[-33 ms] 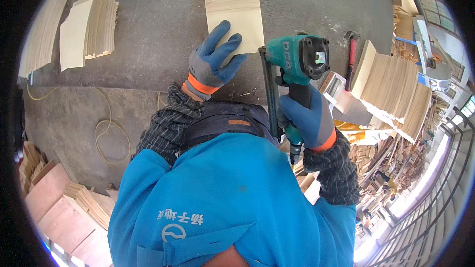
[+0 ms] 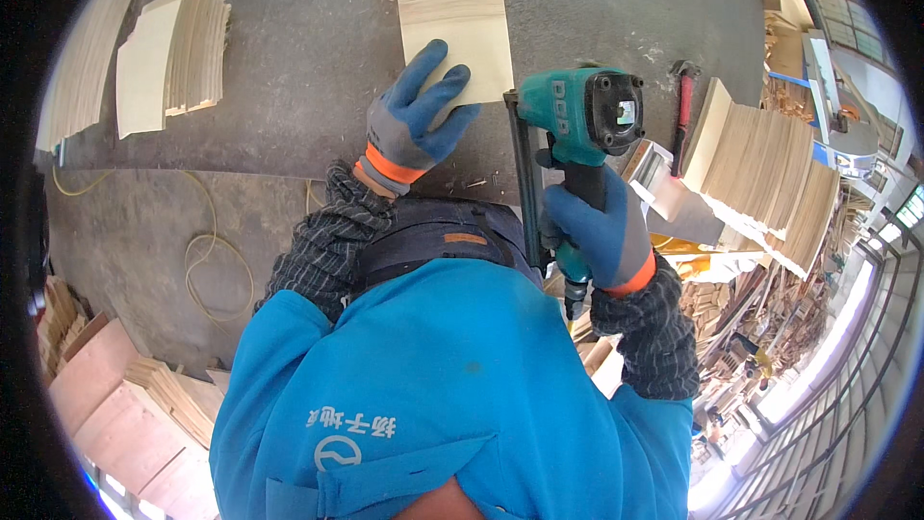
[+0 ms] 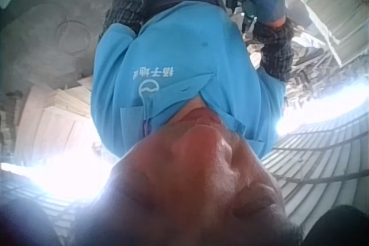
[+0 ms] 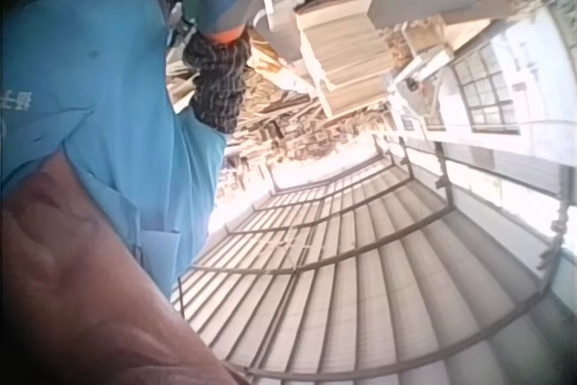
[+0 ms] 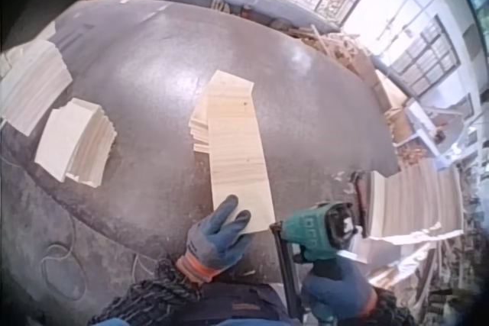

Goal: Assembling small wooden boxes or crates using a pneumatic nail gun and a hammer on a workshop table.

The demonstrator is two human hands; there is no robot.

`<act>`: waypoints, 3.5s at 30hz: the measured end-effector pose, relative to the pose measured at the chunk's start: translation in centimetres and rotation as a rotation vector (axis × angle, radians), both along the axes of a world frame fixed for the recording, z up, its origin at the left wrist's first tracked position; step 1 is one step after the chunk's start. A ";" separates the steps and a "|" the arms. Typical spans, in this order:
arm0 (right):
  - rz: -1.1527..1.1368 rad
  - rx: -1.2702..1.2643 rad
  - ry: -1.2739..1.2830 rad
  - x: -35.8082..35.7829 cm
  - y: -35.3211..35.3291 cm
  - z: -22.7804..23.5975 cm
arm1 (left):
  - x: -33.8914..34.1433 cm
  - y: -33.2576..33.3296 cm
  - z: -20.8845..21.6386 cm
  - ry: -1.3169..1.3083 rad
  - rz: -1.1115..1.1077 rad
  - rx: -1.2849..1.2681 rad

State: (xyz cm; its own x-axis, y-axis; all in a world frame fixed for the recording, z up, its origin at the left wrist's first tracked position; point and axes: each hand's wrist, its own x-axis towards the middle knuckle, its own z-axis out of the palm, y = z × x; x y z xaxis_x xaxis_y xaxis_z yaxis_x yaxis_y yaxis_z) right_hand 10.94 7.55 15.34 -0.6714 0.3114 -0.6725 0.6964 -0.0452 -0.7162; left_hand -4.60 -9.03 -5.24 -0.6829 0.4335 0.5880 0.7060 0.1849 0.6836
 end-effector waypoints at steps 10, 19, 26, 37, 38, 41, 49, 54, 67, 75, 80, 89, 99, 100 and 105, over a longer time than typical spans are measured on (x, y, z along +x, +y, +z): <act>-0.100 0.152 0.094 2.0 0.4 2.2 | -0.1 -2.2 0.9 -0.099 -0.057 -0.046; -0.067 0.181 0.034 2.2 -0.4 1.9 | -0.3 -6.2 0.2 -0.256 -0.079 -0.059; -0.058 0.142 0.003 2.2 -0.8 1.1 | 0.6 -5.3 0.5 -0.301 -0.009 0.037; -0.087 -0.021 0.038 1.1 -2.3 1.1 | -0.2 -5.0 -0.4 -0.201 -0.067 0.024; -0.058 -0.027 0.025 1.0 -2.3 1.1 | -0.2 -5.0 -0.3 -0.201 -0.067 0.024; -0.006 -0.012 0.037 0.5 -2.9 0.8 | -0.3 -5.0 -0.3 -0.194 -0.070 0.027; 0.062 -0.025 0.036 -0.9 -4.3 -0.3 | -0.3 -5.3 -0.2 -0.235 -0.074 0.014; 0.138 0.028 -0.044 -1.2 -3.8 -1.2 | -0.3 -5.5 -0.2 -0.249 -0.089 0.027; 0.160 0.027 -0.036 -2.9 -5.5 -0.8 | -0.4 -5.6 -0.6 -0.249 -0.104 0.049; 0.106 -0.046 -0.020 -2.3 -5.1 -0.5 | -0.5 -5.5 -0.5 -0.214 -0.085 0.072; 0.060 -0.012 -0.080 -1.4 -3.8 0.0 | -0.4 -5.5 -0.8 -0.210 -0.065 0.094; 0.130 0.092 0.018 -0.5 -3.0 -1.8 | -0.4 -5.2 -0.3 -0.218 -0.060 0.063; 0.180 0.153 0.003 -0.7 -3.2 -1.6 | -0.3 -5.3 -0.4 -0.255 -0.054 0.067; 0.157 0.137 -0.004 -0.7 -3.1 -1.7 | -0.3 -5.2 -0.4 -0.226 -0.044 0.086; 0.069 0.051 -0.003 -0.9 -3.4 -0.9 | -0.3 -5.7 -0.4 -0.277 -0.051 0.045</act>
State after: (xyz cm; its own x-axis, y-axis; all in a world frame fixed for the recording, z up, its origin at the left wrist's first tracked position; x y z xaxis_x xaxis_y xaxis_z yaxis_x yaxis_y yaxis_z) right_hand 10.09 4.14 14.45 -0.6901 0.2989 -0.6592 0.6991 0.0394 -0.7140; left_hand -4.86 -14.69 -5.66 -0.7984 0.4489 0.4012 0.4984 0.1191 0.8587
